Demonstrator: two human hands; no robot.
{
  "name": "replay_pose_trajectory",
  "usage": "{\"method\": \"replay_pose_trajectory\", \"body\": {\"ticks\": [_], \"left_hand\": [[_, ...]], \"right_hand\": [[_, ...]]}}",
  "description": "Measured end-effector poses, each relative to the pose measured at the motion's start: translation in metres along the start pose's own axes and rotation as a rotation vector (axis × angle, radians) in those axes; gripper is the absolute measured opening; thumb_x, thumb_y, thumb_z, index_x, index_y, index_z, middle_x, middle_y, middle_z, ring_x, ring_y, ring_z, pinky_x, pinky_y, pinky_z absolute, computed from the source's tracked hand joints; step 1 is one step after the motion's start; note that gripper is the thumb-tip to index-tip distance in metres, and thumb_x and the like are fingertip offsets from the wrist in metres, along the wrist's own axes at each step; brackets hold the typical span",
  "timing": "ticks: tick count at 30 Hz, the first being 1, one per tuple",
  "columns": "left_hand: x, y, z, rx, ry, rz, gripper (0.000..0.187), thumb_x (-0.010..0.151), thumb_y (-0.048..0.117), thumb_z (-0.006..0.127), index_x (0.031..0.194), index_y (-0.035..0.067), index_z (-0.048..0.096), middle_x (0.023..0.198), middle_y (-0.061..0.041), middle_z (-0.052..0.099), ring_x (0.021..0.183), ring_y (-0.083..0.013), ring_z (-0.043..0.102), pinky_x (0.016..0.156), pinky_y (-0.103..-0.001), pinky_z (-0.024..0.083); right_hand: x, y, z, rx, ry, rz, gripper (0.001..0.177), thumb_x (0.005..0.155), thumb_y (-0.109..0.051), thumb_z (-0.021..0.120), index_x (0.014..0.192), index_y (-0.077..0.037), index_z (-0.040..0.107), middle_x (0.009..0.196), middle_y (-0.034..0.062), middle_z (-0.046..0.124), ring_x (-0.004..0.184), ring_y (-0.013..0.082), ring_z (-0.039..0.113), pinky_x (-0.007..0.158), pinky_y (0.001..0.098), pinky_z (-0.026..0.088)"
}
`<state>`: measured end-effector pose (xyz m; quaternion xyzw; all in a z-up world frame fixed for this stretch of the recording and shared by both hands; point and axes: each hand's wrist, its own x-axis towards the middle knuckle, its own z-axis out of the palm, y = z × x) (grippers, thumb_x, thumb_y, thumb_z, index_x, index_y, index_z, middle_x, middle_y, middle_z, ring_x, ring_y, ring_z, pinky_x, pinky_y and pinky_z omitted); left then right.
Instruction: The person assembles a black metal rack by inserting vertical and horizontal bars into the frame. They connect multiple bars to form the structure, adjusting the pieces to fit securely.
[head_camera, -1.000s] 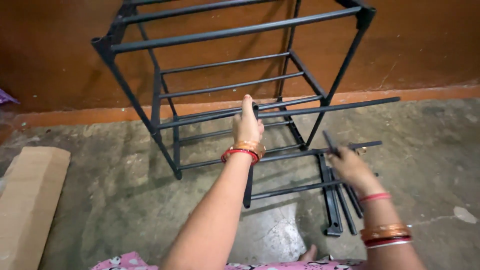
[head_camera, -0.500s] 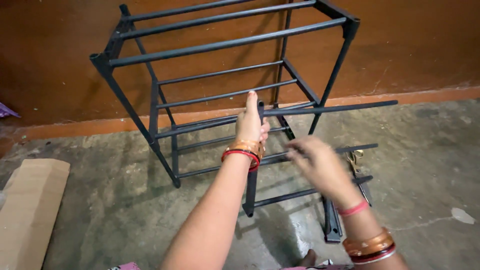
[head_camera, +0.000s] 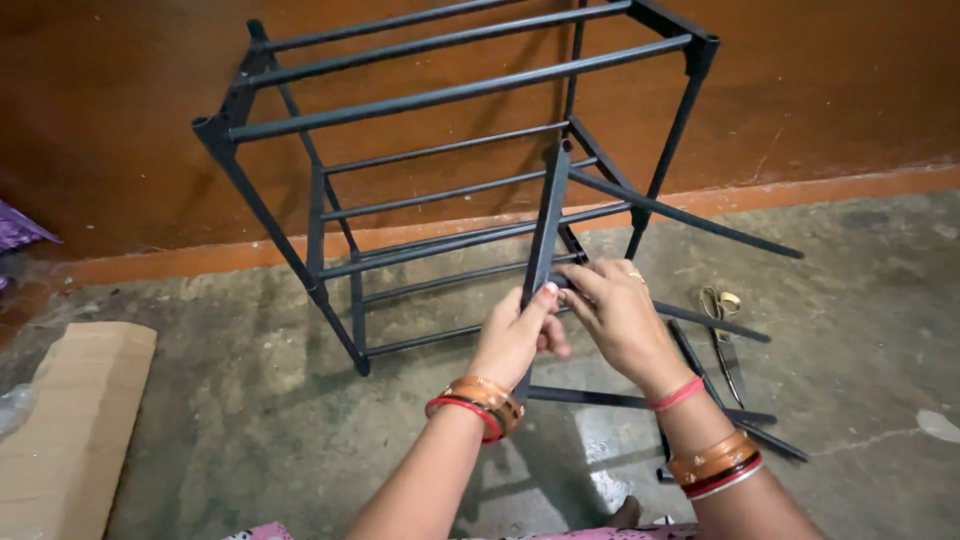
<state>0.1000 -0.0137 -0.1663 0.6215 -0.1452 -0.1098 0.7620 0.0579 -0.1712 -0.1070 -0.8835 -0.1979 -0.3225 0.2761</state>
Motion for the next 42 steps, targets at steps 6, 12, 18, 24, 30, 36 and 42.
{"method": "replay_pose_trajectory", "body": {"ticks": [6,12,18,24,30,36,42], "left_hand": [[0.033,0.014,-0.007,-0.049,0.027,-0.099,0.049,0.098,0.058,0.052,0.086,0.011,0.05,0.056,0.002,0.045,0.038,-0.0091,0.041,0.035,-0.028,0.036],[0.044,0.041,0.002,-0.081,0.068,-0.06,0.053,0.101,0.058,0.055,0.09,0.006,0.057,0.059,-0.001,0.05,0.04,-0.0112,0.045,0.038,-0.029,0.037],[-0.022,0.035,0.004,0.765,0.434,0.153,0.046,0.103,0.051,0.051,0.101,0.009,0.071,0.074,-0.014,0.07,0.062,-0.0301,0.067,0.059,-0.043,0.048],[-0.017,0.024,-0.011,0.553,0.268,0.277,0.048,0.103,0.046,0.047,0.09,0.005,0.068,0.072,-0.008,0.069,0.06,-0.0195,0.066,0.057,-0.036,0.053],[0.015,0.008,-0.02,0.239,0.259,0.256,0.052,0.108,0.049,0.048,0.084,0.006,0.066,0.066,-0.001,0.059,0.054,-0.0099,0.055,0.048,-0.028,0.045],[0.02,-0.005,-0.015,-0.084,0.332,-0.157,0.049,0.103,0.052,0.044,0.075,0.013,0.055,0.058,0.003,0.045,0.04,-0.0109,0.036,0.038,-0.03,0.026],[0.011,-0.006,-0.022,0.012,0.106,0.229,0.049,0.106,0.047,0.049,0.08,0.008,0.061,0.068,0.005,0.053,0.059,-0.0066,0.047,0.053,-0.025,0.037]], "right_hand": [[-0.006,-0.017,-0.021,0.018,-0.367,0.221,0.026,0.099,-0.028,0.065,0.094,-0.002,0.07,0.087,0.0182,0.068,0.085,0.037,0.065,0.078,0.0454,0.051],[-0.007,-0.013,-0.007,0.449,-0.609,0.223,0.028,0.095,-0.028,0.061,0.099,-0.003,0.073,0.09,0.0131,0.08,0.083,0.025,0.076,0.077,0.0374,0.057],[-0.012,-0.003,0.004,0.085,-0.618,0.192,0.028,0.093,-0.031,0.066,0.098,-0.006,0.076,0.079,0.0089,0.074,0.07,0.0197,0.069,0.069,0.0358,0.055],[-0.018,0.005,0.033,1.167,-0.914,0.812,0.041,0.113,-0.033,0.055,0.094,0.003,0.063,0.063,-0.0029,0.046,0.051,0.0107,0.038,0.048,0.028,0.031],[-0.014,-0.008,0.031,-0.183,-0.42,-0.006,0.036,0.098,-0.043,0.06,0.084,-0.01,0.067,0.066,0.0128,0.067,0.06,0.034,0.065,0.055,0.0467,0.05],[-0.005,-0.014,0.023,-0.493,-0.396,-0.14,0.037,0.094,-0.046,0.058,0.088,-0.01,0.067,0.07,0.0085,0.069,0.061,0.0306,0.068,0.051,0.0455,0.053],[-0.007,0.018,-0.007,0.822,-1.074,0.849,0.044,0.102,-0.042,0.05,0.118,-0.01,0.076,0.071,0.0042,0.065,0.051,0.0117,0.054,0.046,0.0294,0.043]]}}
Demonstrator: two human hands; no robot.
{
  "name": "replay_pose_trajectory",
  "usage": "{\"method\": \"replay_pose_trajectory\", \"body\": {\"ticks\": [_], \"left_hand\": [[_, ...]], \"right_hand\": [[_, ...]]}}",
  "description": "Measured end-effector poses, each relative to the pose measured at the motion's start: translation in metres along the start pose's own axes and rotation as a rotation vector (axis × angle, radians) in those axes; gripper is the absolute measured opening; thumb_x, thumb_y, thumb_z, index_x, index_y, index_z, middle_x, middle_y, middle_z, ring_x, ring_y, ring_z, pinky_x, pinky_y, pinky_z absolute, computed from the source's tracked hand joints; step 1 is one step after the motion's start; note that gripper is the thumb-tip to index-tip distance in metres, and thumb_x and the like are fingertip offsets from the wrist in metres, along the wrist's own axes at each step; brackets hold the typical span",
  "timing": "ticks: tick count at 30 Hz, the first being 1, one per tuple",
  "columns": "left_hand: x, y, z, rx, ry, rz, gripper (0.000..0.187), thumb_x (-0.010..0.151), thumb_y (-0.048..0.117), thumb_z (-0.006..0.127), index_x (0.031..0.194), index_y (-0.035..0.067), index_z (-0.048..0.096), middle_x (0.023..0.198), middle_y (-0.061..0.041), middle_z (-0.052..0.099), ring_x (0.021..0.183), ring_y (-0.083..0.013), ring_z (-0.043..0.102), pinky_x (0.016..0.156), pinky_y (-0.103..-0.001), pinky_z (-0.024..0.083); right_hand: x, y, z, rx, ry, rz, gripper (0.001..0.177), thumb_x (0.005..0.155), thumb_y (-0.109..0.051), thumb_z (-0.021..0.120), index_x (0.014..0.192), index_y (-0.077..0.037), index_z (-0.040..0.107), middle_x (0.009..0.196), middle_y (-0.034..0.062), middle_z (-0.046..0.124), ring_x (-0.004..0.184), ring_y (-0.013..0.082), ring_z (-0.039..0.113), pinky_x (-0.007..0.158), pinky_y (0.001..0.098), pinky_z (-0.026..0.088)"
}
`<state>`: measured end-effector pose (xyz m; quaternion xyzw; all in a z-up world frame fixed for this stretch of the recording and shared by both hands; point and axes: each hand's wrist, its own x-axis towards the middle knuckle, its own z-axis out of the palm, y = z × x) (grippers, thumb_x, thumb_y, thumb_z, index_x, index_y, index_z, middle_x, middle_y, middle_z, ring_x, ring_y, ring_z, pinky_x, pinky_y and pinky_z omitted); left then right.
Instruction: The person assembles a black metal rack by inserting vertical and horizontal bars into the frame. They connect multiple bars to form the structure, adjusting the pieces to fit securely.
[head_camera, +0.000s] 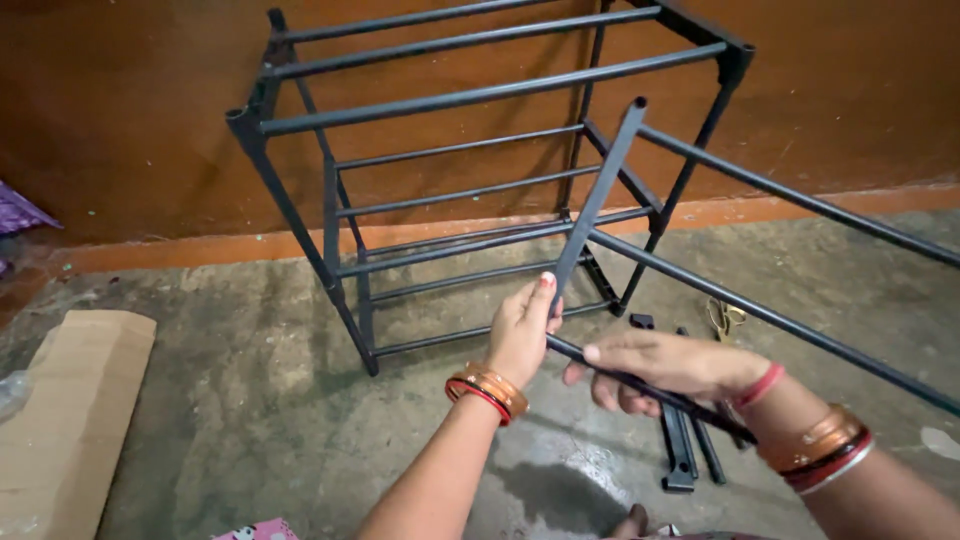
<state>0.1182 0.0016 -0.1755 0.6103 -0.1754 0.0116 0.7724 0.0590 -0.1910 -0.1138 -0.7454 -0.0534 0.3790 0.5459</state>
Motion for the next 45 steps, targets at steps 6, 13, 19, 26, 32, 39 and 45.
{"method": "replay_pose_trajectory", "body": {"ticks": [6,13,19,26,32,39,45], "left_hand": [[0.009,0.003,0.005,0.024,-0.053,0.049,0.051,0.108,0.049,0.048,0.082,0.007,0.059,0.07,0.005,0.053,0.06,-0.0056,0.048,0.054,-0.025,0.038],[0.002,0.0,0.01,-0.114,0.133,-0.409,0.052,0.103,0.057,0.043,0.08,0.013,0.056,0.057,0.002,0.047,0.035,-0.0087,0.035,0.033,-0.027,0.027],[0.0,-0.005,-0.003,0.033,-0.005,-0.208,0.05,0.104,0.055,0.045,0.082,0.012,0.058,0.06,0.004,0.049,0.041,-0.0057,0.039,0.037,-0.026,0.032],[0.01,-0.015,0.007,-0.024,0.059,-0.285,0.051,0.103,0.057,0.043,0.08,0.013,0.055,0.058,0.003,0.047,0.038,-0.0079,0.036,0.035,-0.027,0.031],[0.009,-0.029,-0.007,-0.183,0.163,-0.433,0.054,0.102,0.061,0.041,0.08,0.012,0.052,0.056,0.002,0.045,0.034,-0.0095,0.034,0.033,-0.028,0.028],[0.003,-0.054,0.002,-0.154,0.114,-0.439,0.051,0.102,0.058,0.046,0.082,0.012,0.054,0.055,0.001,0.043,0.033,-0.0086,0.031,0.033,-0.028,0.028],[0.003,-0.066,0.008,0.064,0.155,-0.086,0.053,0.107,0.051,0.05,0.081,0.006,0.06,0.065,0.003,0.05,0.055,-0.0057,0.047,0.049,-0.026,0.036]], "right_hand": [[0.0,0.015,0.011,-0.555,0.395,-0.345,0.032,0.103,-0.039,0.061,0.104,-0.01,0.075,0.069,0.0059,0.067,0.055,0.0142,0.06,0.05,0.0314,0.053],[-0.019,0.008,0.026,-1.426,0.839,-0.562,0.036,0.09,-0.029,0.061,0.123,-0.017,0.07,0.088,0.0071,0.074,0.07,0.0262,0.07,0.055,0.0399,0.053],[-0.006,0.009,0.01,-0.26,0.268,-0.122,0.04,0.101,-0.04,0.055,0.109,-0.008,0.078,0.073,0.0115,0.067,0.06,0.0209,0.058,0.053,0.0327,0.049],[-0.016,0.008,0.015,-1.037,0.769,-0.49,0.025,0.09,-0.037,0.07,0.097,-0.015,0.079,0.073,0.0072,0.072,0.067,0.0279,0.068,0.061,0.0372,0.052],[-0.051,-0.003,0.014,-1.524,1.079,-0.871,0.012,0.081,-0.015,0.067,0.093,-0.014,0.066,0.088,0.0063,0.075,0.081,0.0307,0.072,0.066,0.0446,0.052],[-0.015,0.031,-0.009,-1.319,0.725,0.016,0.023,0.084,-0.036,0.077,0.098,-0.02,0.067,0.088,0.0048,0.071,0.096,0.0281,0.069,0.082,0.0429,0.053],[0.004,0.055,-0.034,-1.261,0.854,-0.509,0.038,0.06,-0.018,0.084,0.097,-0.013,0.074,0.1,0.0106,0.071,0.096,0.0346,0.066,0.082,0.046,0.052]]}}
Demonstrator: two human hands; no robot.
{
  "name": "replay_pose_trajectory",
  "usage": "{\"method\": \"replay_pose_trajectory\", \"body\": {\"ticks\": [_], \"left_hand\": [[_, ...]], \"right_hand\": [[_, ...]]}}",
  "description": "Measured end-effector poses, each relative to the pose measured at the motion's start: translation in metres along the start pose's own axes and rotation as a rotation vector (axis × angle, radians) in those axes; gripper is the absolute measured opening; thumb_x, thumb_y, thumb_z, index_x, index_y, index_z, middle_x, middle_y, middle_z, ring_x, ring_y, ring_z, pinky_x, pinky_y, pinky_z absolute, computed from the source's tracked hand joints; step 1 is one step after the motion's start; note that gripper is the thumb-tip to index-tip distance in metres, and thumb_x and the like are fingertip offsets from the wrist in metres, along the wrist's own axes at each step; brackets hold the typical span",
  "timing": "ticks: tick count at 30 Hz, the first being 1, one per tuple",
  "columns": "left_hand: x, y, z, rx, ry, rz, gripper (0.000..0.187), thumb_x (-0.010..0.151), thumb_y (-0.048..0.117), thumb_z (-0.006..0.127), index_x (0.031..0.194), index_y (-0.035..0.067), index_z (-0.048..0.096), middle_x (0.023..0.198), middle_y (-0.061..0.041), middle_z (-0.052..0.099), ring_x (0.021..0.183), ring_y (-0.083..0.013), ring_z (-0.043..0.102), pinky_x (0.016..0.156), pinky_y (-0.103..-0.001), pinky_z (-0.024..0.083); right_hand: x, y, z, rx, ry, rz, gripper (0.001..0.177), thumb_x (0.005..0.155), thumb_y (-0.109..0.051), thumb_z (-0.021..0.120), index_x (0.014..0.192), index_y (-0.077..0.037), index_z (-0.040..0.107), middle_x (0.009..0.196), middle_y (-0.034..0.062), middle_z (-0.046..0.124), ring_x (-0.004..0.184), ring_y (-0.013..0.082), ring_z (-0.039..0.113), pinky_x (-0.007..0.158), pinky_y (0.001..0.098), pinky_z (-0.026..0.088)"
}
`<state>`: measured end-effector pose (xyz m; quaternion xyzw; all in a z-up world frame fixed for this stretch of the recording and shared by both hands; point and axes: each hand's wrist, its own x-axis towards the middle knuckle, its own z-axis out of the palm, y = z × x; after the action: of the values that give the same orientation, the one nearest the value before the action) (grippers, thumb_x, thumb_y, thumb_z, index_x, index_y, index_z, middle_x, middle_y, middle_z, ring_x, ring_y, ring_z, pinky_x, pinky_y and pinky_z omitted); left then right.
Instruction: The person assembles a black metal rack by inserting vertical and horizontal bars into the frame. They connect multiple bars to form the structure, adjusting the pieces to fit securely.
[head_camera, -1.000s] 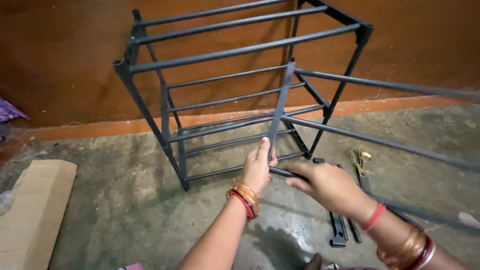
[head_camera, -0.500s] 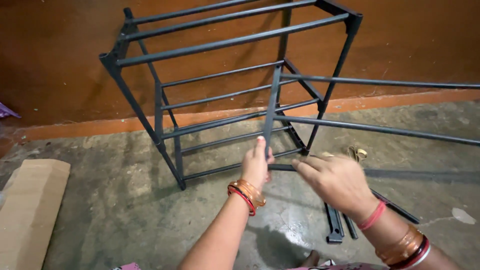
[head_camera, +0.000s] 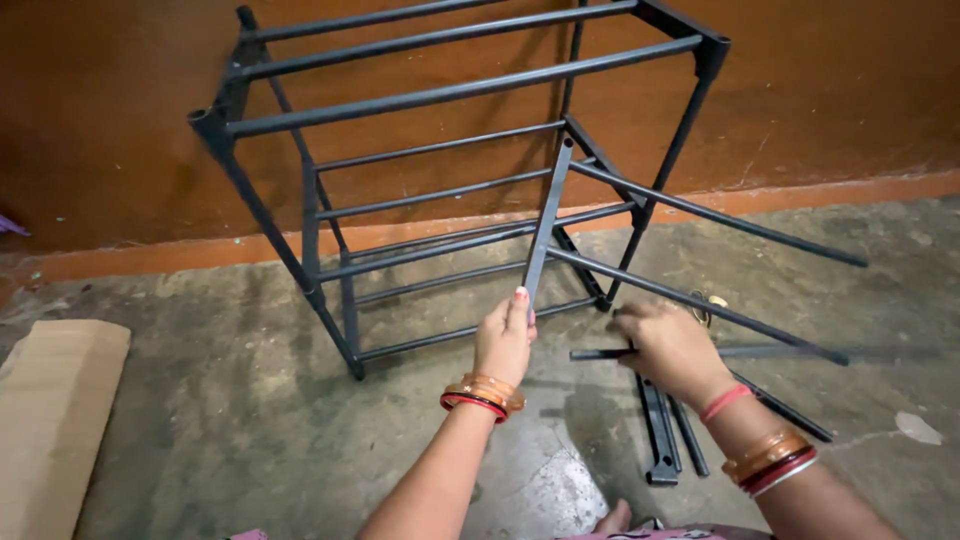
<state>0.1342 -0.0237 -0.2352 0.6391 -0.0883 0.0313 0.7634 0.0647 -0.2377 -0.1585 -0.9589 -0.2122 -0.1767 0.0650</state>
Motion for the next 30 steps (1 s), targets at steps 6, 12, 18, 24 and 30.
{"method": "replay_pose_trajectory", "body": {"ticks": [6,12,18,24,30], "left_hand": [[-0.009,0.03,0.004,0.359,0.13,0.175,0.045,0.105,0.045,0.045,0.085,0.009,0.063,0.062,-0.003,0.058,0.055,-0.0166,0.057,0.055,-0.033,0.046],[-0.029,0.058,-0.004,0.518,0.114,0.274,0.046,0.104,0.047,0.047,0.089,0.006,0.063,0.063,-0.014,0.055,0.056,-0.0301,0.055,0.054,-0.04,0.044],[-0.043,0.047,-0.025,0.406,0.057,0.212,0.046,0.103,0.047,0.046,0.086,0.008,0.064,0.063,-0.013,0.061,0.057,-0.0334,0.061,0.055,-0.04,0.046],[-0.021,0.057,-0.047,0.837,0.142,0.268,0.046,0.101,0.049,0.049,0.085,0.01,0.067,0.07,-0.016,0.067,0.069,-0.0421,0.065,0.058,-0.052,0.046],[-0.001,0.055,-0.045,0.789,0.074,0.108,0.044,0.094,0.056,0.055,0.092,0.013,0.066,0.068,-0.019,0.068,0.068,-0.0432,0.067,0.057,-0.052,0.048]], "right_hand": [[0.022,-0.005,-0.022,0.092,0.203,0.086,0.027,0.069,-0.016,0.081,0.095,-0.011,0.074,0.103,0.0086,0.071,0.098,0.0339,0.065,0.087,0.0438,0.052],[0.032,-0.031,-0.033,0.039,0.613,0.143,0.039,0.081,-0.02,0.076,0.113,-0.004,0.063,0.116,0.0194,0.065,0.108,0.0405,0.061,0.09,0.0466,0.048],[0.042,-0.04,-0.015,0.398,0.229,0.123,0.032,0.101,-0.024,0.056,0.128,-0.008,0.064,0.106,0.0179,0.067,0.103,0.04,0.064,0.085,0.0461,0.05],[0.058,-0.048,0.003,0.434,-0.004,0.249,0.028,0.101,-0.03,0.061,0.109,-0.004,0.066,0.093,0.0188,0.067,0.088,0.0357,0.065,0.077,0.0423,0.051],[0.069,-0.047,0.035,0.678,-0.145,0.286,0.031,0.094,-0.032,0.061,0.112,-0.008,0.069,0.066,0.0082,0.064,0.061,0.0169,0.06,0.061,0.0358,0.051]]}}
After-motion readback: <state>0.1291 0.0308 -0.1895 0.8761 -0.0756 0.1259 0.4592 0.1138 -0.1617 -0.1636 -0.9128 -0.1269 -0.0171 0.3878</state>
